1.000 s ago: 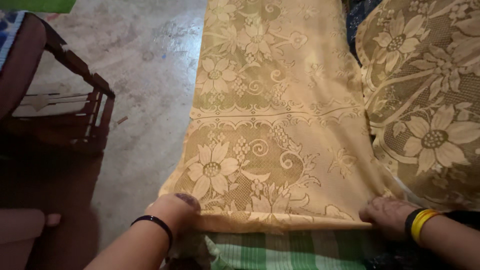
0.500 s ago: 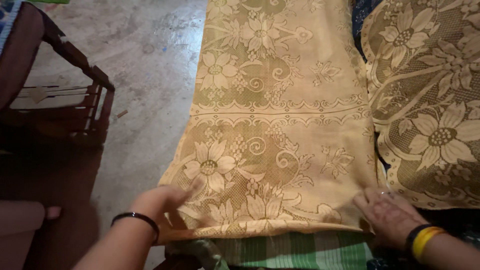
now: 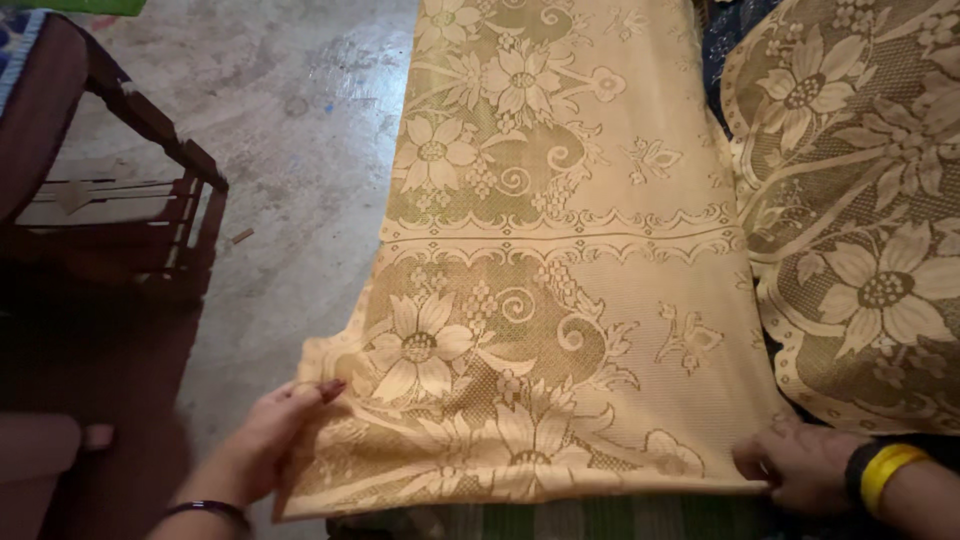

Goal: The person unfolds a beige floral-patterned fabric and spreads it over a wooden chair. They repeatedly smooth and adjust the fabric with both hands to cover the seat and backrest evenly.

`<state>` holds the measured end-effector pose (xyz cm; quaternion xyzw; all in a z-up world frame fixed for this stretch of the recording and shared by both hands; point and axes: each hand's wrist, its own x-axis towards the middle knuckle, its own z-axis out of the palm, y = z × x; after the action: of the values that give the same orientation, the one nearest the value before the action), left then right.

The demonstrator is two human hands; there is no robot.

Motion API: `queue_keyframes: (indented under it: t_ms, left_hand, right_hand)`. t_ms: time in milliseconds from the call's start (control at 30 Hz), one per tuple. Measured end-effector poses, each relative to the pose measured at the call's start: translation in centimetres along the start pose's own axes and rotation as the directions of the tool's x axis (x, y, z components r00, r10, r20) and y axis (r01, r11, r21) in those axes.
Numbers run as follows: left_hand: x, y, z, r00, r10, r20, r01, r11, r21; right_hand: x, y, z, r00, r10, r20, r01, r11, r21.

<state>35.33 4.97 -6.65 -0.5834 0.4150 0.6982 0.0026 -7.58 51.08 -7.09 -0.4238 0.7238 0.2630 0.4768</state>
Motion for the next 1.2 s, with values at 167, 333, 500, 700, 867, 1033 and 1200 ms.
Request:
queue_keyframes:
  t_ms: [167,333,500,700,867,1033,1200]
  left_hand:
    - [-6.1,3.1,-1.1,0.942,-0.317,0.113,0.253,0.889,0.381]
    - [-6.5,1.7,-3.8,0.959,-0.258,0.121,0.187,0.889,0.418]
    - [-2.2,-1.0,-2.1,0.997,-0.069,-0.024,0.073,0.942,0.328]
    - [0.3,-0.1,0.9,0.895,0.239,-0.376,-0.037,0.881,0.472]
    - [-1.2,1.8,1.3,0.9,0.382,-0.21,-0.343,0.918,0.2]
    - [-2.2,1.4,-0.7,0.985,0.155,-0.071,-0.138,0.97,0.198]
    - [-2.6,0.3,-2.8,0.962,-0.244,-0.121,0.273,0.856,0.439]
  right_hand:
    - [3.4,1.9,3.7,0.947,0.103,-0.305,-0.031,0.972,0.234]
    - [6.2,2.9,4.7,0.746,0.611,-0.266,-0.249,0.626,0.739]
    - [3.0,1.9,1.8,0.892,0.402,-0.208,0.077,0.318,0.945]
    - [-1.1,1.9,0.3,0.972,0.143,-0.189,0.172,0.121,0.978]
    - [-2.1,3.9,1.7,0.982,-0.035,0.185,-0.16,0.361,0.919]
    - [-1.2,7.0,3.8,0.962,0.268,0.042,-0.015,-0.103,0.995]
    - [1.1,9.7,7.8,0.956,0.25,-0.151,0.061,0.335,0.94]
